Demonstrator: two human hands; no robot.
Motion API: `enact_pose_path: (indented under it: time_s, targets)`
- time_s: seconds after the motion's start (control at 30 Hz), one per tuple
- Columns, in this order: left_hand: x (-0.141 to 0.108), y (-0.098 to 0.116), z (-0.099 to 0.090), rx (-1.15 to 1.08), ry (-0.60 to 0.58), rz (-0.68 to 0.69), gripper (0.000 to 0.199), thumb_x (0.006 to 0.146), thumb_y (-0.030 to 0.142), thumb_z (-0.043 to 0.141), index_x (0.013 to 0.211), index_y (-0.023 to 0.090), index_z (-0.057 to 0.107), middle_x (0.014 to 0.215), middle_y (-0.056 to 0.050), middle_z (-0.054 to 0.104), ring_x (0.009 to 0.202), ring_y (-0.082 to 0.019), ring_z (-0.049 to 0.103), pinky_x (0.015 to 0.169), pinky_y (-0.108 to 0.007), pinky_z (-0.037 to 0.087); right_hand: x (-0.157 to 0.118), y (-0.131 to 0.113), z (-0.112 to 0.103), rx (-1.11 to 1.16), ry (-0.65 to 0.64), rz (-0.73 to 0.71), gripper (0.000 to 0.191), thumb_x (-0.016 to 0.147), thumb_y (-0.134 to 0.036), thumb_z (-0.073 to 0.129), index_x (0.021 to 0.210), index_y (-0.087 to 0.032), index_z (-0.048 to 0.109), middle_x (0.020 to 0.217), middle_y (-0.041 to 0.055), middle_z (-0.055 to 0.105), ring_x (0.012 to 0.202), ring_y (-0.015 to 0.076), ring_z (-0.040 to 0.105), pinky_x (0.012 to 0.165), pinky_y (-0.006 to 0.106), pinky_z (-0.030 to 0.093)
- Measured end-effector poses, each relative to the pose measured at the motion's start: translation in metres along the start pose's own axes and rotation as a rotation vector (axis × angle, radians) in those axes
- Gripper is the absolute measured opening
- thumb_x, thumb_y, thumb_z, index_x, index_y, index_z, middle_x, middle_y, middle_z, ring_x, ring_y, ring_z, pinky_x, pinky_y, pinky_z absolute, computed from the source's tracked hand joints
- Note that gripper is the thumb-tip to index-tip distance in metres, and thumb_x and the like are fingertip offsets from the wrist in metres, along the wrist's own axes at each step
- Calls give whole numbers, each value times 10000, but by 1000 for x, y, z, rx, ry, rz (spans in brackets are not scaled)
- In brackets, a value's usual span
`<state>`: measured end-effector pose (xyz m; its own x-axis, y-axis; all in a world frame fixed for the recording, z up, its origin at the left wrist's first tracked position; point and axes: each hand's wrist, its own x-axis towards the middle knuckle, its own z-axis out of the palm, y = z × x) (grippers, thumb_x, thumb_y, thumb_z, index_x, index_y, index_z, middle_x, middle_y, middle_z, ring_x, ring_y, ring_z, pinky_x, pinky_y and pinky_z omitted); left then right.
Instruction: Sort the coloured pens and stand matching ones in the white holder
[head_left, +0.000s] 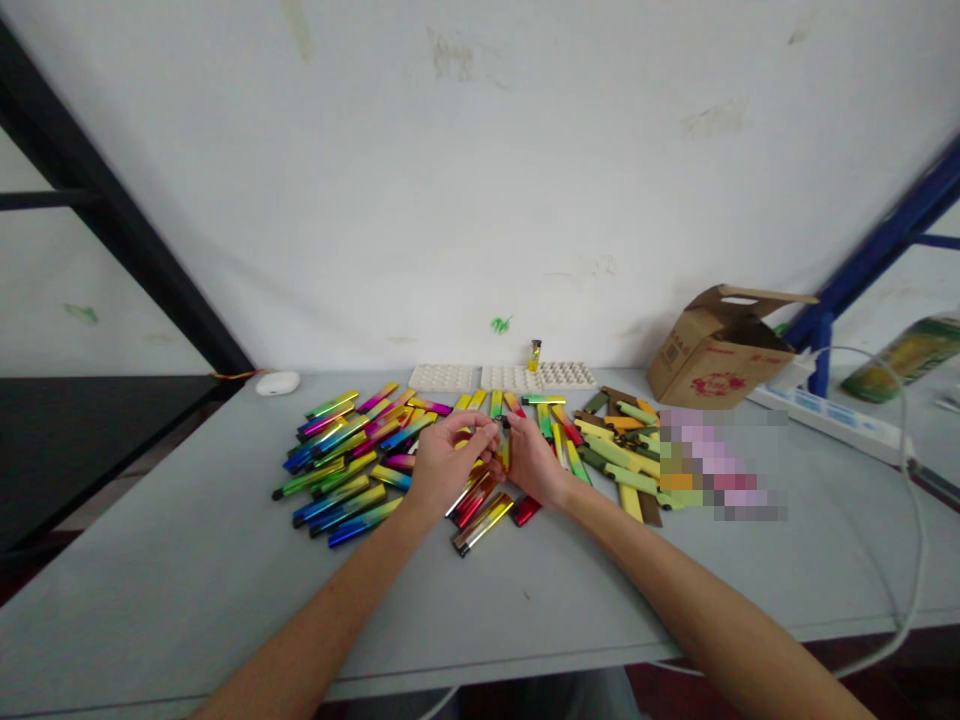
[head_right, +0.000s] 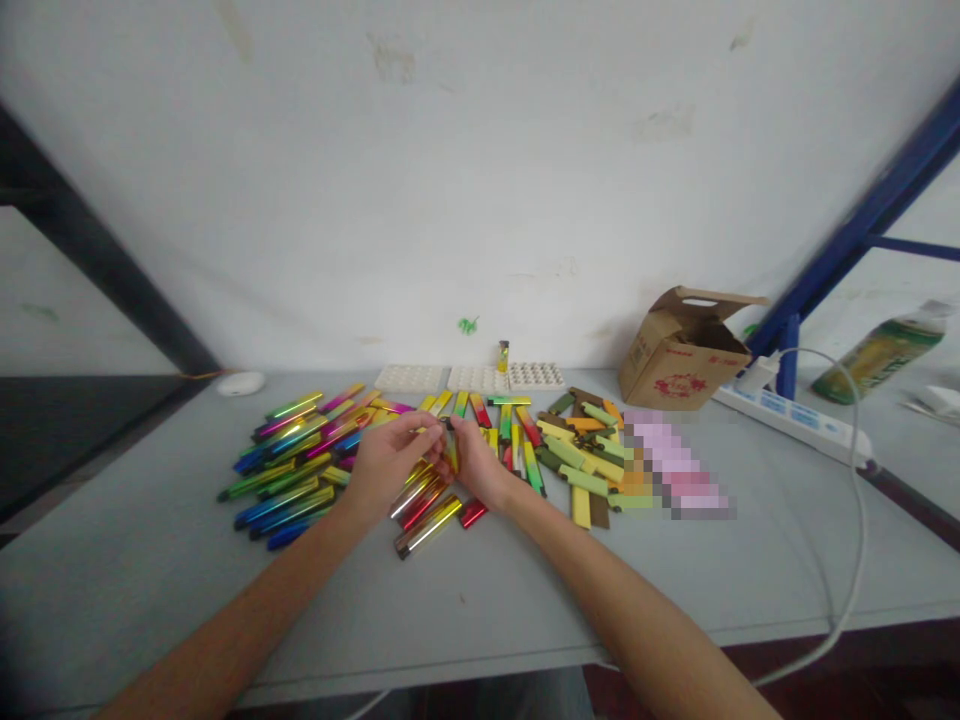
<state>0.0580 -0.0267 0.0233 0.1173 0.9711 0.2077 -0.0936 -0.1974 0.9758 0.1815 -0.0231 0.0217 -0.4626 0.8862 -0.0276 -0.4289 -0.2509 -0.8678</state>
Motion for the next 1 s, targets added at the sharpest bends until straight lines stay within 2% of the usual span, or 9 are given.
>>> enact_pose_path:
  time_s: [0.13,0.43,0.57,0.63,0.73,0.87,1.0]
  targets:
    - [0,-2,-2,29,-5,0,166,752,310,670,751,148,629,566,21,569,491,-118,563,463,-240,532,0,1,-1,-25,-20,3,361,751,-547,459,645,-202,444,572,-33,446,440,89,363,407,209,278]
    - [-2,0,-2,150,6,106,171,800,306,631,713,160,609,603,17,561,528,-111,559,501,-216,503,-1,-1,3,0,7,34,385,790,-565,455,677,-197,469,587,-28,458,460,93,368,410,205,278]
    - [0,-2,0,96,48,56,191,789,355,643,817,170,604,572,31,570,476,-127,567,478,-249,505,-1,-4,4,-33,-2,6,408,816,-569,453,663,-192,478,553,-31,433,463,96,374,420,206,290]
    - [2,-6,-1,134,109,83,247,775,373,663,897,166,604,674,-3,637,586,-153,627,580,-277,536,-3,-9,1,-22,4,2,428,830,-578,458,658,-187,482,546,-32,432,462,94,372,421,207,282]
    - [6,-10,-6,254,193,169,302,805,405,632,975,156,611,909,-70,685,854,-191,658,773,-313,526,-6,-21,-9,98,14,25,468,849,-613,431,672,-183,482,559,-35,431,451,88,362,405,197,248]
    - [6,-9,-14,325,207,181,339,882,466,493,914,155,624,898,-76,696,873,-210,650,809,-348,515,-12,-36,-27,312,-30,130,556,872,-670,305,619,-186,409,553,-29,419,453,89,360,398,184,237]
    - [4,-4,-19,398,223,216,370,908,476,436,845,169,632,850,-59,690,839,-206,641,802,-341,510,-14,-40,-36,360,-93,164,619,879,-702,205,621,-190,437,425,-70,257,389,79,188,379,178,189]
